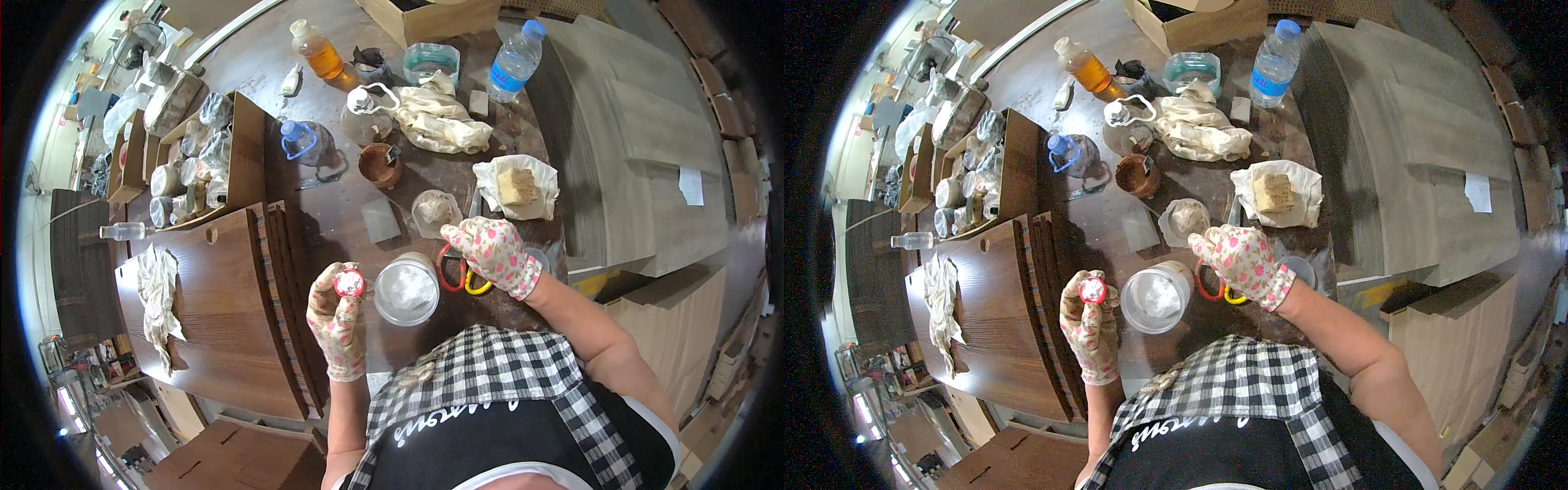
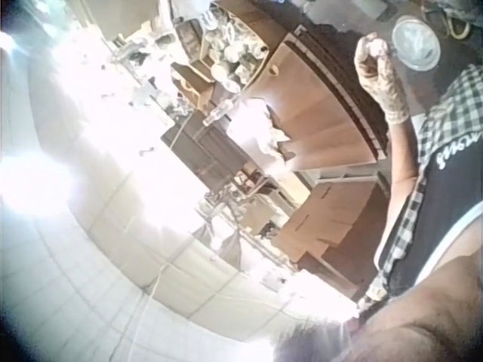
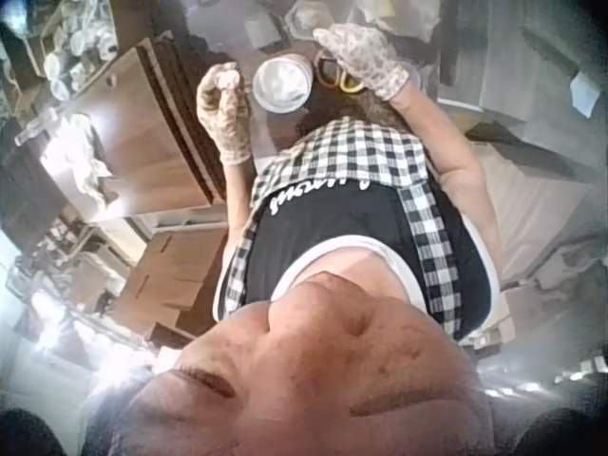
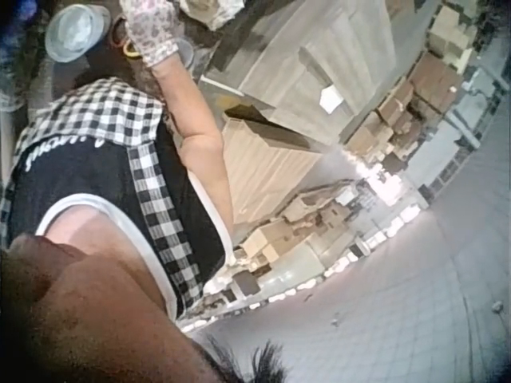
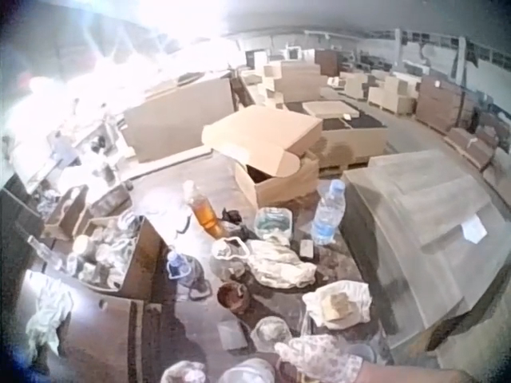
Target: The person wipes a wooden panel with a cloth, then stirs a white substance in a container using a spatula and applies some to a wood chip.
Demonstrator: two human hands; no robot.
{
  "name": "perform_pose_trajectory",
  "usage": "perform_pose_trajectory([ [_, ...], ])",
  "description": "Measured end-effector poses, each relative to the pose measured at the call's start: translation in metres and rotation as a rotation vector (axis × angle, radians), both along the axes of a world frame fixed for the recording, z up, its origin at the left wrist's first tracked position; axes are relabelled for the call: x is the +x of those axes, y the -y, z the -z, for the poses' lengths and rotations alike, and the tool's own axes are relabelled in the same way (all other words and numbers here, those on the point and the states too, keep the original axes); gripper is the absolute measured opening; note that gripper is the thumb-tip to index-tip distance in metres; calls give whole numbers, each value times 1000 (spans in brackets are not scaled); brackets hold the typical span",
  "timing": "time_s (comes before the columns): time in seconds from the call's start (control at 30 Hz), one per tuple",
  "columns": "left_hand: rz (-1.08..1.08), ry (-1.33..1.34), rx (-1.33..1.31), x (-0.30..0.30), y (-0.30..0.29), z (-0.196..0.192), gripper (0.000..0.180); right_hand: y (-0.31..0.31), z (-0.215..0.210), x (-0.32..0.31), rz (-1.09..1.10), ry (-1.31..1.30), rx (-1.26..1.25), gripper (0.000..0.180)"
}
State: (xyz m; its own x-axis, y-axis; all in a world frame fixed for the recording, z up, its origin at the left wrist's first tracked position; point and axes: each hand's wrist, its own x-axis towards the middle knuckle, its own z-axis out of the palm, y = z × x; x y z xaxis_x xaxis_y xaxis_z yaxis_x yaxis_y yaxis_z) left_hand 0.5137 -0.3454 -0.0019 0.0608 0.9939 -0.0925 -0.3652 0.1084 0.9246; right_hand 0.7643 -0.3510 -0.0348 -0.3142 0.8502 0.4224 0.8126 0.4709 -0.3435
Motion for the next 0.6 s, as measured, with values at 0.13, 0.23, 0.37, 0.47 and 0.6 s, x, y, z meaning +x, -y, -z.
perform_pose_trajectory([
  [0.13,5,27,-8,-2,-1,2,47,-8,-4,1,32,-6,-7,24],
  [0.23,-5,35,-35,0,-2,0,49,-21,7,7,56,12,-114,25],
  [0.37,-13,51,-55,-1,-5,6,51,-35,-1,5,142,-5,-320,29],
  [0.47,-24,79,-53,-9,-2,11,51,-47,-36,-3,207,-110,-409,28],
  [0.6,-42,102,-59,-8,-4,7,49,-97,-47,2,127,-175,-27,16],
])
